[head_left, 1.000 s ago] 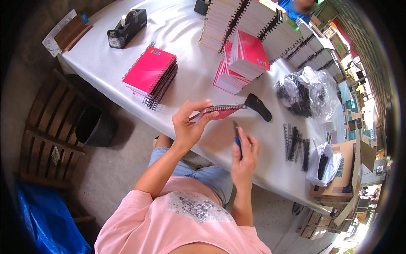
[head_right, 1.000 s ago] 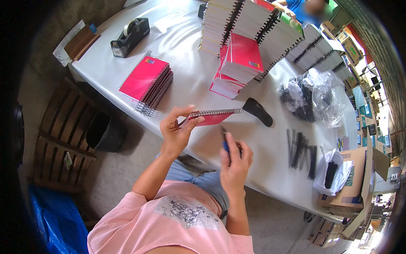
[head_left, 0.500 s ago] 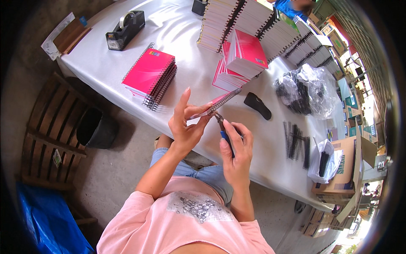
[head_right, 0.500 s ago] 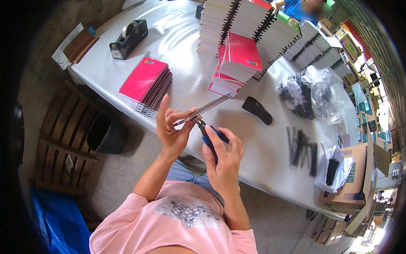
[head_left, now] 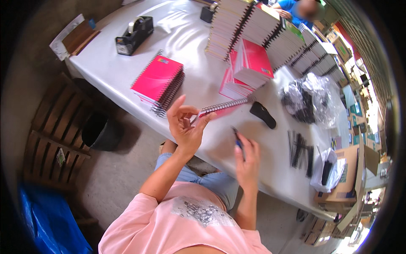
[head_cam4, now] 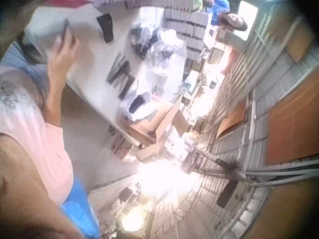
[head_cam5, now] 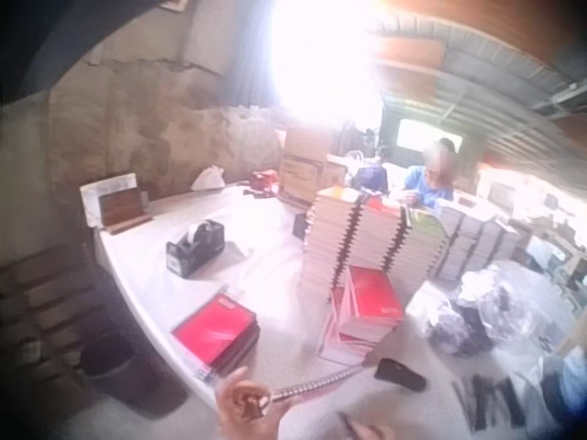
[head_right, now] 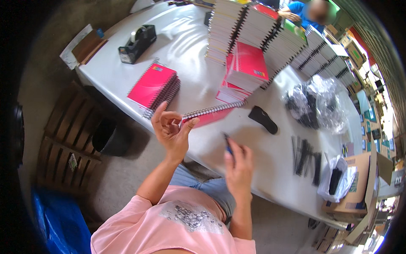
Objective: The person trims the spiral binding of notebooks using a pair of pliers and then places each completed notebook onto a stack.
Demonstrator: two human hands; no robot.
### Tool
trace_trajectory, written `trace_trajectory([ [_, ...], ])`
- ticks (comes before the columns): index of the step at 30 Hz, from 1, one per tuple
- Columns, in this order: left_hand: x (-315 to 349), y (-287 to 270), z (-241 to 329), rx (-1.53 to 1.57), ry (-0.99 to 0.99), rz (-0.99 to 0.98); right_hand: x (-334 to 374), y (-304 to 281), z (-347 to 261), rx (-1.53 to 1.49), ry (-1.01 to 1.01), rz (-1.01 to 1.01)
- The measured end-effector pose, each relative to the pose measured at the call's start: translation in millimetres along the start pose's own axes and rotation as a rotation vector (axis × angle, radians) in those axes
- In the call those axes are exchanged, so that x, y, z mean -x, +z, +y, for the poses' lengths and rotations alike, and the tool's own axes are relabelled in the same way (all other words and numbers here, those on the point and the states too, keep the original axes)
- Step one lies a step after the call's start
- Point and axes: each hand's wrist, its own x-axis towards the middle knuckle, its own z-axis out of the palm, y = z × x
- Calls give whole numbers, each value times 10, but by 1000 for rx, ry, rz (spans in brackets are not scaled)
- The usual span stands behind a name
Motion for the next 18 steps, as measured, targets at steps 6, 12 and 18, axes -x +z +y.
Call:
trace_trajectory([
  [6, -145, -58, 167, 29, -172, 42, 49, -33, 398, 522, 222, -56],
  [12, -302, -163, 518, 116, -247, 104, -694, 204, -356, -909, 29, 91],
  [18, -831, -634, 536, -253, -106, 117, -1606, 537, -864, -1015, -72, 67],
])
